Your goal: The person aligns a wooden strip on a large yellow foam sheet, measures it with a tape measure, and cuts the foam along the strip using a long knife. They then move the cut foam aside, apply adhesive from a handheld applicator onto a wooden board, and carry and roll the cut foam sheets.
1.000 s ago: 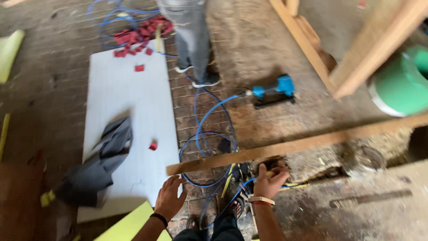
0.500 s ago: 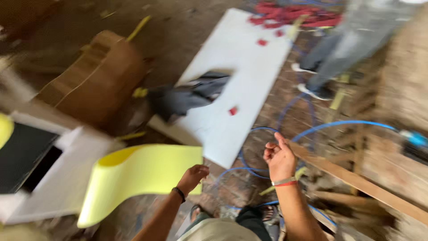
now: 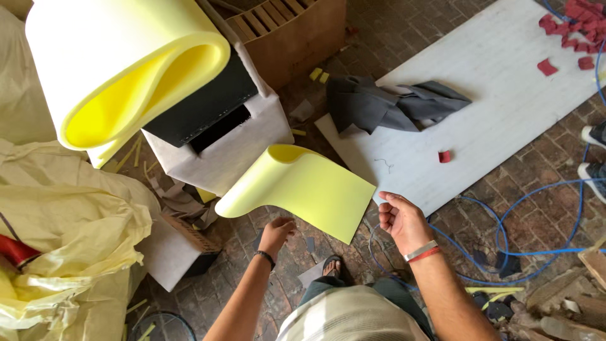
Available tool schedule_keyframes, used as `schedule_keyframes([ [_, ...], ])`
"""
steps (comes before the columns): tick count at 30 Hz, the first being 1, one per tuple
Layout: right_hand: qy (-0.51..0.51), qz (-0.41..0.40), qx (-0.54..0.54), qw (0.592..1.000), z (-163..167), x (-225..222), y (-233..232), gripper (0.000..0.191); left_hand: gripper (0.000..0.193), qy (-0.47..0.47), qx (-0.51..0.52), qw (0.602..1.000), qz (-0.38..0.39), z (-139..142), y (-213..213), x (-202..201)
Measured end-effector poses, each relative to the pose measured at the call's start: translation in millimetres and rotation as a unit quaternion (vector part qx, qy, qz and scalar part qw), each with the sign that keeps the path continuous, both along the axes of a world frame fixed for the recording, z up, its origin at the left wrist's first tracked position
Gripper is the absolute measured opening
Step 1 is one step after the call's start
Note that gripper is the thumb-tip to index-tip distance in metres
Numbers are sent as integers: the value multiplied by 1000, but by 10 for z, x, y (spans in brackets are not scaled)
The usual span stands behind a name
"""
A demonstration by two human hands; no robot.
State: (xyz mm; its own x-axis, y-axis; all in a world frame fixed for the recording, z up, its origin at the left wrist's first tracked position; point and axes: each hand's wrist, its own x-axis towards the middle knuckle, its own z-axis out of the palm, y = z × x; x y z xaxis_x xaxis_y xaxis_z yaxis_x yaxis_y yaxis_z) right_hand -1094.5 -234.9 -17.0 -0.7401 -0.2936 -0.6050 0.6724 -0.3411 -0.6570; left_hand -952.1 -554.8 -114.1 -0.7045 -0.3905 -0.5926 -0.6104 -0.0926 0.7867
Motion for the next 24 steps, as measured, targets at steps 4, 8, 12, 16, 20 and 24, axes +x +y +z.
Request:
schedule_keyframes([
  [4, 7, 19, 27, 999, 71, -50, -26, 20, 36, 7, 0, 1000, 19, -15, 57, 133],
  [8, 6, 39, 7, 999, 44, -158, 349, 21, 36, -1, -28, 999, 28, -73, 661, 169],
  [12, -6, 46, -19, 999, -65, -357, 198, 21, 36, 36, -17, 999, 29, -147, 698, 153],
  [16, 0, 40, -33, 999, -130, -353, 61, 20, 38, 33, -51, 998, 2, -287, 373, 179],
  [20, -3, -1, 6, 1000, -150, -296, 63, 18, 46, 24, -125, 992, -26, -377, -18, 29],
  [24, -11, -53, 22, 998, -148, -287, -19, 15, 70, -1, -207, 976, -67, -427, -384, -344],
])
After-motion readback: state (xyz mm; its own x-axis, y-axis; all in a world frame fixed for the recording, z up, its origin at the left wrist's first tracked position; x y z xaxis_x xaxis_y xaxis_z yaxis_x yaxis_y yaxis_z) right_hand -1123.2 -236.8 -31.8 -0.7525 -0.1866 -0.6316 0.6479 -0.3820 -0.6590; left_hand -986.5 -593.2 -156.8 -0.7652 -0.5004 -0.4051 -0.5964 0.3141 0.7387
